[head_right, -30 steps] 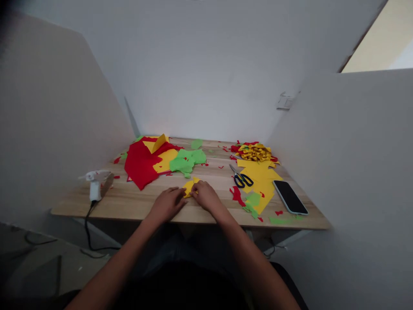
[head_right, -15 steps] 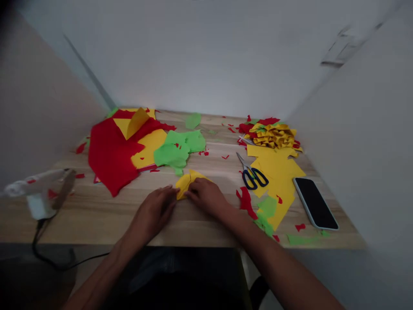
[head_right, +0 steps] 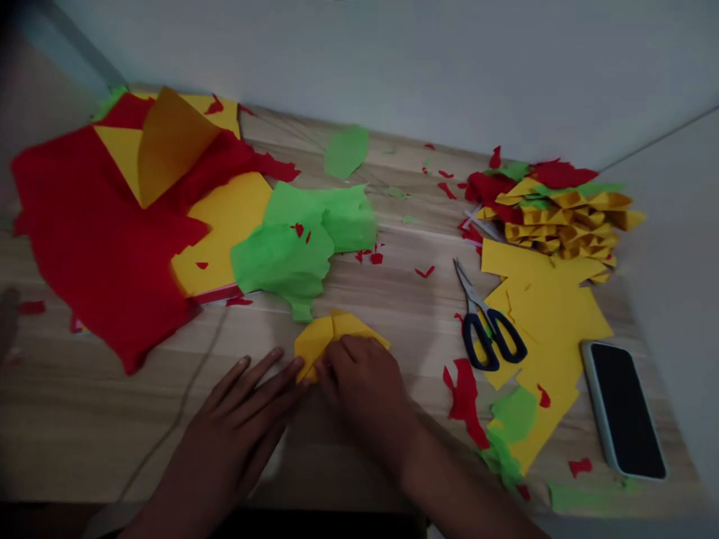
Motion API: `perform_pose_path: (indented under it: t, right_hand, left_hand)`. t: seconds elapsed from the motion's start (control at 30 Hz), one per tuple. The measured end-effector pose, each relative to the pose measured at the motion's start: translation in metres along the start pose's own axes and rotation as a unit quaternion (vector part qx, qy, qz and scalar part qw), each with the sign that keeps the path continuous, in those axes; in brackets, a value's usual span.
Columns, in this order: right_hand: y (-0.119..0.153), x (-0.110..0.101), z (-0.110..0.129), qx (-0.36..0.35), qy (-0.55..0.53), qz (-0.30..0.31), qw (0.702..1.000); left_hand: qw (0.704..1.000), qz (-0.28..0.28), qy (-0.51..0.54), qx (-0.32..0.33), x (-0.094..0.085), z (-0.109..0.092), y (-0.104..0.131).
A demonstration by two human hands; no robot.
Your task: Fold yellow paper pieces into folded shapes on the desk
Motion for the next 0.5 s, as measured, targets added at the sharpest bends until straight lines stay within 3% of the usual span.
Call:
perform_pose_path:
  t: [0.2, 0.37, 0.5]
  right_hand:
    - [0.001, 0.0, 0.005, -0.01, 0.015, -0.038, 0.999]
    - [0.0, -0.002, 0.006, -0.024, 0.003, -0.049, 0.999]
    - [0.001, 0.001, 0.005, -0.029, -0.008, -0.035, 0.999]
  left_hand:
    - [0.997, -0.01, 0.015, -0.08, 0.002, 0.0, 0.007]
    - [0.998, -0.004, 0.028, -0.047, 0.003, -0.002, 0.012]
    - [0.998, -0.009, 0.017, -0.06, 0.002, 0.002, 0.013]
Point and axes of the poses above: each hand's wrist, its own y-axis away from the middle knuckle, its own x-axis out of the palm, z = x × y, the point moved 10 cm from there along -y, towards the middle knuckle, and after that the axes turned 12 degrees about x, right-handed, at the moved point
